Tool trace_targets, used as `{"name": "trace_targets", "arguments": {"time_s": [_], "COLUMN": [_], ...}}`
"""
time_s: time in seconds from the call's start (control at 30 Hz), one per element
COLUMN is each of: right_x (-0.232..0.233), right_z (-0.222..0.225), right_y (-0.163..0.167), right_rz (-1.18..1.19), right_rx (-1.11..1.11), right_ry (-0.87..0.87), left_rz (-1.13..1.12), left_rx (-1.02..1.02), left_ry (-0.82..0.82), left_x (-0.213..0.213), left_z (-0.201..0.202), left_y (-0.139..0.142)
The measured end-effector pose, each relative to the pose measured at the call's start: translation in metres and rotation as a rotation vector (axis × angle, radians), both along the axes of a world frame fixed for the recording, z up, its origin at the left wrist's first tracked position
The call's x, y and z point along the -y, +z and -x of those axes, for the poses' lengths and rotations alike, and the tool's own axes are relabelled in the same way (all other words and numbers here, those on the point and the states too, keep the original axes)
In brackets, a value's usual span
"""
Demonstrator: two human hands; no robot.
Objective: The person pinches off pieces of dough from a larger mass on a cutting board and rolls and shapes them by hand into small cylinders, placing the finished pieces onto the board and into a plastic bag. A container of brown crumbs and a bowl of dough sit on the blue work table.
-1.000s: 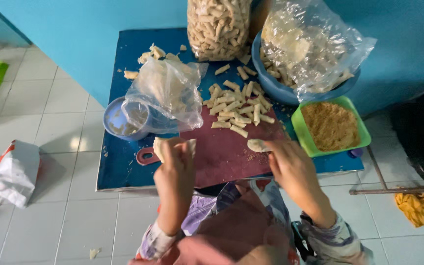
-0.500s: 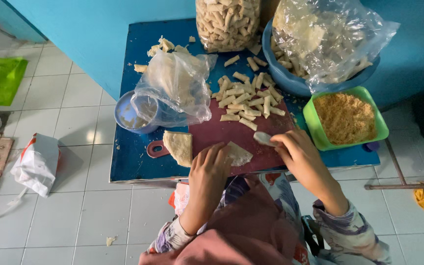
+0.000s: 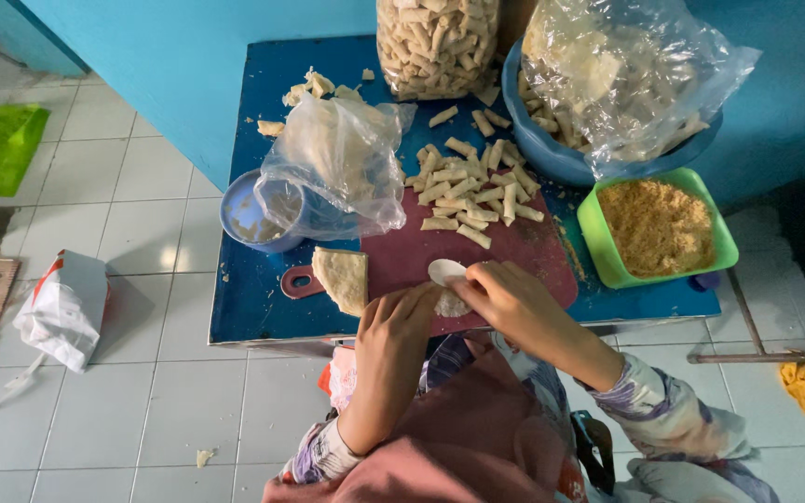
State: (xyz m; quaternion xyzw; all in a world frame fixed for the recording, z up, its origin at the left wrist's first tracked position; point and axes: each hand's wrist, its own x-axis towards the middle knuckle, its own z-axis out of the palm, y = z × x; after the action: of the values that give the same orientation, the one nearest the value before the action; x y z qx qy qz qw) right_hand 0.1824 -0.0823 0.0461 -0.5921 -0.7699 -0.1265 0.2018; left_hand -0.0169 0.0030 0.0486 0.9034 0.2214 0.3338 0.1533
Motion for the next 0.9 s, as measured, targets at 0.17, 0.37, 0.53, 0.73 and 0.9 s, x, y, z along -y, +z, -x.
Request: {"name": "trace_targets", "arguments": {"time_s": [0.17, 0.37, 0.53, 0.73, 0.9], "right_x": [0.001, -0.006, 0.007, 0.030, 0.047], "right_z": [-0.001, -0.010, -0.014, -0.028, -0.042], "right_y": [-0.009, -0.003, 0.010, 0.006, -0.006], "right_rz": [0.005, 0.026, -0.040, -0.084, -0.036], "right_rx": [0.168, 0.288, 0.155, -0.016, 0.193], "right_ry": [0.003, -0.045, -0.116, -0.295, -0.333], "left_rz": [0.034, 0.023, 0.012, 0.053, 0.063], "left_rx": [-0.042, -0.049, -0.041, -0.019, -0.011], "left_ry": [0.031, 0.030, 0.038, 0.054, 0.042], "left_x": [0.002, 0.001, 0.000, 0.000, 0.002], "left_z": [-0.001, 0.000, 0.000, -0.005, -0.010], "left_y": [-0.001, 0.000, -0.002, -0.010, -0.014]}}
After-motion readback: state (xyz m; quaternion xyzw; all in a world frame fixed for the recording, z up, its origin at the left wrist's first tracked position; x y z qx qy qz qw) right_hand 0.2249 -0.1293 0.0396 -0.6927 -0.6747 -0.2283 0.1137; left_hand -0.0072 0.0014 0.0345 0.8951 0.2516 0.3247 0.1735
